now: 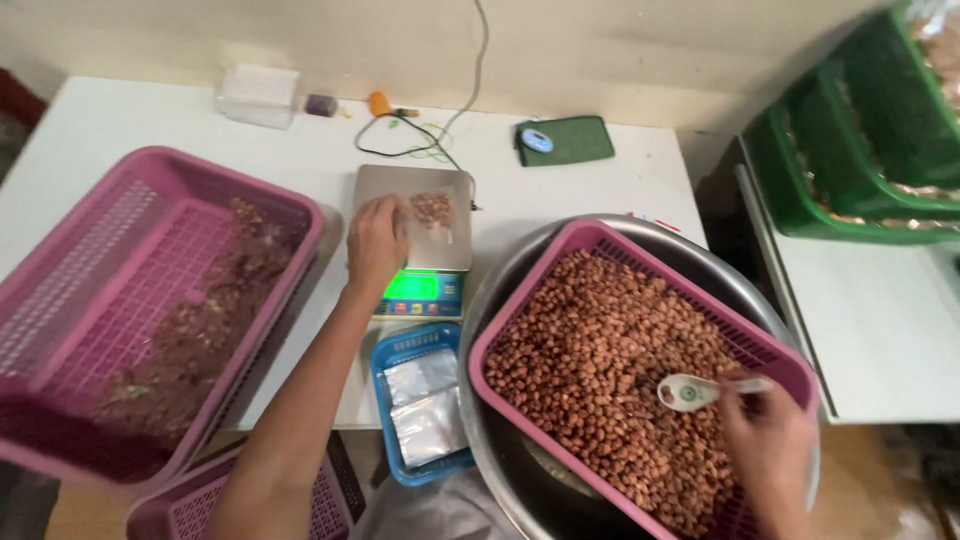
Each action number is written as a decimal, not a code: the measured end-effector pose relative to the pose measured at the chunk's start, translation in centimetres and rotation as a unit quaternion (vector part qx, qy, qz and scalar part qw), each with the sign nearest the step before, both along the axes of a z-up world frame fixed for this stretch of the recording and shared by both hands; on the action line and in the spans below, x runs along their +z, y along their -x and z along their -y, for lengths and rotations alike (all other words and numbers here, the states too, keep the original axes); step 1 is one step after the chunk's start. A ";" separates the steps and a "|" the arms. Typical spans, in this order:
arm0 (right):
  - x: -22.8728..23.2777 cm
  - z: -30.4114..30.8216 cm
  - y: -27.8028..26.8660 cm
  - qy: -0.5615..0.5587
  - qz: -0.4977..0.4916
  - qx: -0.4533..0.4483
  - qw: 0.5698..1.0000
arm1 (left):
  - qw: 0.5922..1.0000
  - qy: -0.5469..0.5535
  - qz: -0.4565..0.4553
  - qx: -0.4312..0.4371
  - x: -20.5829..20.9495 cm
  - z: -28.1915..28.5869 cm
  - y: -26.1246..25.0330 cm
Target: Bagging and weighing nuts from a large container into small individual portions using a spoon and a digital scale.
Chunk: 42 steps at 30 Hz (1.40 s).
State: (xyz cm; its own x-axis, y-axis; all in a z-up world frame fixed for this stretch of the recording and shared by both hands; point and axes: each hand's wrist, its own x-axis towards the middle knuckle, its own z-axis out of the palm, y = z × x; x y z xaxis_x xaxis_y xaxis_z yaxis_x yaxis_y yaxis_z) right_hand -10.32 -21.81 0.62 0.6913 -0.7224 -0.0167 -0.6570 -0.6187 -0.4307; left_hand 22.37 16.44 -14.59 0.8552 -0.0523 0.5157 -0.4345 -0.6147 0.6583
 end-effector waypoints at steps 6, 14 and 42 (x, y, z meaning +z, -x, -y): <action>-4.1 1.8 0.5 0.028 0.028 0.086 0.996 | 0.950 -0.209 0.231 0.003 0.2 2.7 1.2; -3.0 3.4 1.4 -0.125 0.091 -0.057 0.986 | 0.881 0.292 -0.364 -0.079 10.9 5.9 6.6; 5.5 -0.6 -0.4 -0.188 0.330 0.041 0.924 | 0.767 0.034 -0.429 -0.476 14.8 17.8 21.0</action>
State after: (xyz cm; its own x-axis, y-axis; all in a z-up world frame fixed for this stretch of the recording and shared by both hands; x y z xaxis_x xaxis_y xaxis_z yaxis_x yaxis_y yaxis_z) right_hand -9.94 -21.18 6.13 0.6929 -0.6958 0.1890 -0.1318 -0.3799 -0.9156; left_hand 1.42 -1.38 0.22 0.4717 -0.8619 -0.1861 -0.0543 -0.2390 0.9695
